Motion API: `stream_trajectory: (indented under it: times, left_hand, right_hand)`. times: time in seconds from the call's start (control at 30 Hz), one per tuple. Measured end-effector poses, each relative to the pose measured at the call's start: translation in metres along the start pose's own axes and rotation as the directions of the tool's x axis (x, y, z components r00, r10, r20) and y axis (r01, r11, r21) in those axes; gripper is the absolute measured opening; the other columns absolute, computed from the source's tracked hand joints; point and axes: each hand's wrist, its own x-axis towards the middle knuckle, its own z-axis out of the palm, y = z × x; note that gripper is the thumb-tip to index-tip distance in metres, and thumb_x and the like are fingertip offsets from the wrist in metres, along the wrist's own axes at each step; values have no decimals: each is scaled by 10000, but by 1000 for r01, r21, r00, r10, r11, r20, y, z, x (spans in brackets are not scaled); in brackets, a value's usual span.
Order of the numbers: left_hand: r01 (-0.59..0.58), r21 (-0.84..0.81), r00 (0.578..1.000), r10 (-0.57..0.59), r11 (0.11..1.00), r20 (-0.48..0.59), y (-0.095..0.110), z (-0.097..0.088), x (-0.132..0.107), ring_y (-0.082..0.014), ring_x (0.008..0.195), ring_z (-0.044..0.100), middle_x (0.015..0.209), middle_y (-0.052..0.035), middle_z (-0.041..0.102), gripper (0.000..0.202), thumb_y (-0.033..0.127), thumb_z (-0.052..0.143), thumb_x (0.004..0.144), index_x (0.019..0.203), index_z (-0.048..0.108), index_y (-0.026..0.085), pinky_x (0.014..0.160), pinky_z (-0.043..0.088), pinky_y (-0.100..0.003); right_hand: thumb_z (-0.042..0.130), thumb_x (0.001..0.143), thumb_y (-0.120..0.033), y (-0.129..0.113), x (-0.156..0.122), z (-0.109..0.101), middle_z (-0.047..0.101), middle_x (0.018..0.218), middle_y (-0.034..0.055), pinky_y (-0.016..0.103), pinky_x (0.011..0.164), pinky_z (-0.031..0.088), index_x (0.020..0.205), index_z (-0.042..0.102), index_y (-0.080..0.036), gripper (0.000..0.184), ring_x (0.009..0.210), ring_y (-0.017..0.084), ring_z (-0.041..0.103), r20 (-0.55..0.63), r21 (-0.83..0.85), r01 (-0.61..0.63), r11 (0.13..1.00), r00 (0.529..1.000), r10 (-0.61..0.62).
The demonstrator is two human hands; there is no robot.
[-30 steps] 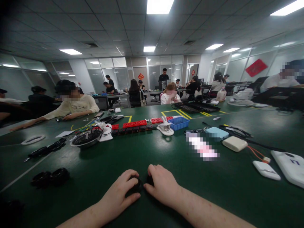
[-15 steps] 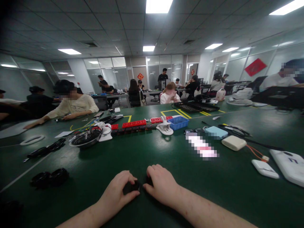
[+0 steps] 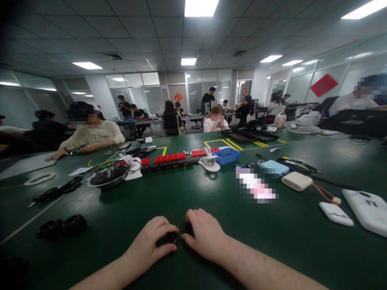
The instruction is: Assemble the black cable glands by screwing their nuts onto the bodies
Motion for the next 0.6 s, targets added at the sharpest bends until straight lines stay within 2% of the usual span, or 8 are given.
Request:
stream_trajectory:
  times: [0.17,0.33,0.6]
  left_hand:
    - [28,27,999,-29,999,29,4,-4,2,-189,810,498,821,-4,554,236,225,709,689,906,617,231,731,394,-312]
    - [111,49,992,-114,993,60,4,-8,0,-185,833,503,850,-3,562,198,254,665,727,919,615,237,751,388,-302]
    - [297,111,953,-301,948,27,-14,-27,-27,-199,887,519,922,-20,568,204,344,548,795,960,604,237,797,409,-317]
  right_hand:
    - [609,699,-273,0,0,0,549,824,42,273,656,380,858,496,-170,221,771,181,490,4,-17,5,1000,1000,-5]
    - [610,706,-299,0,-1,-3,554,833,36,273,645,380,859,494,-178,227,763,178,501,15,-36,10,999,1000,-10]
    - [601,721,-339,3,-3,-3,559,864,46,285,648,393,863,494,-182,238,784,190,508,15,-37,32,999,999,-32]
